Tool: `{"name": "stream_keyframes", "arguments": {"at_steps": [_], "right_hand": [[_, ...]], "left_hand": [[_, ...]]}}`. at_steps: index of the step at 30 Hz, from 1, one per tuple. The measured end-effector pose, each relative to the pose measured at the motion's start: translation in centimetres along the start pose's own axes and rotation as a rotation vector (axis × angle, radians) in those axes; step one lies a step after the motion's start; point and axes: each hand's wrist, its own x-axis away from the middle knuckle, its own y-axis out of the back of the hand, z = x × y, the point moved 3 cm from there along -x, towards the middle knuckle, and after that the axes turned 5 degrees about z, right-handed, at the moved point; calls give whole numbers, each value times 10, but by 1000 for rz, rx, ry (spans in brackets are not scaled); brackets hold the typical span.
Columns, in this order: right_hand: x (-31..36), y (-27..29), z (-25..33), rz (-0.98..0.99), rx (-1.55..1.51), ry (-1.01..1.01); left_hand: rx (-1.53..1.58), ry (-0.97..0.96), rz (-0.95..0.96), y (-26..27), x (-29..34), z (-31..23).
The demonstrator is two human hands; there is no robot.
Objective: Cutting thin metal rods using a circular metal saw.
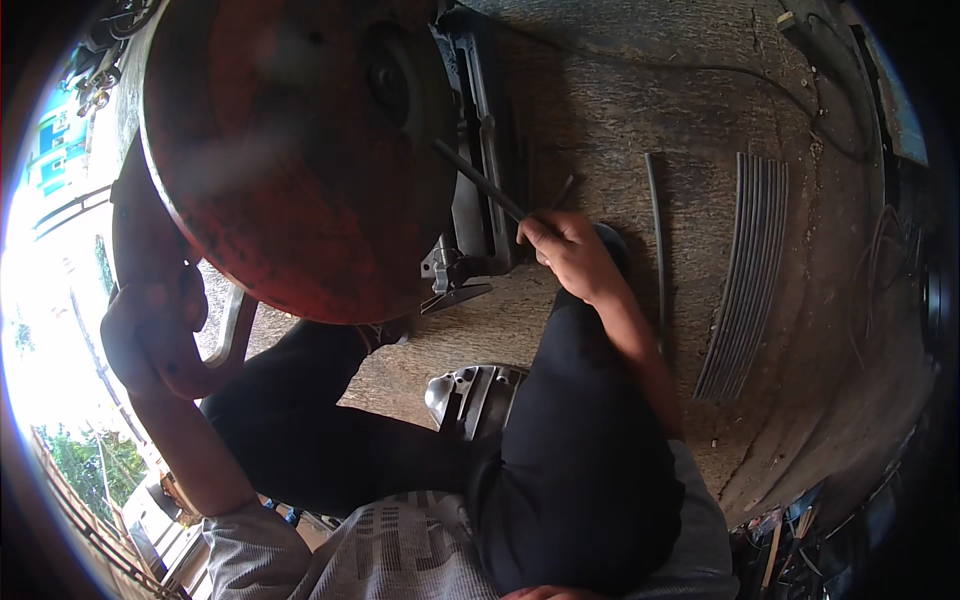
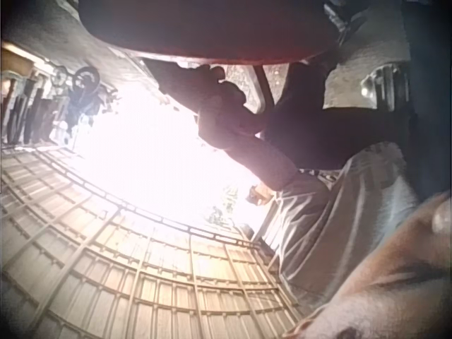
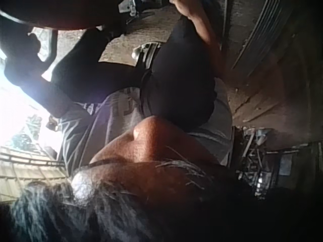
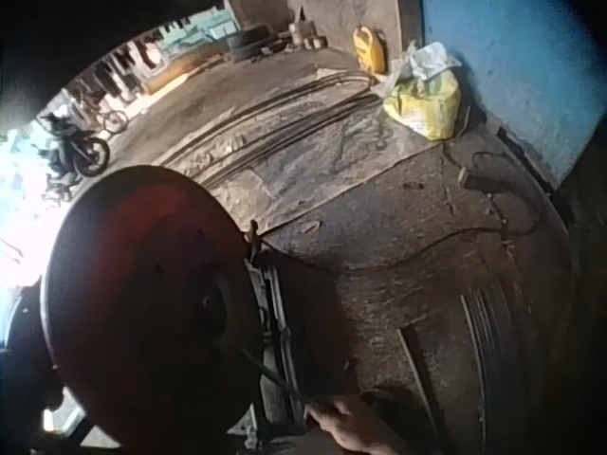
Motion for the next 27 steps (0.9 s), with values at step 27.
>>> {"name": "stream_keyframes", "arguments": {"at_steps": [27], "right_hand": [[3, -4, 7, -87, 243, 24]], "left_hand": [[-12, 6, 53, -2, -3, -1]]}}
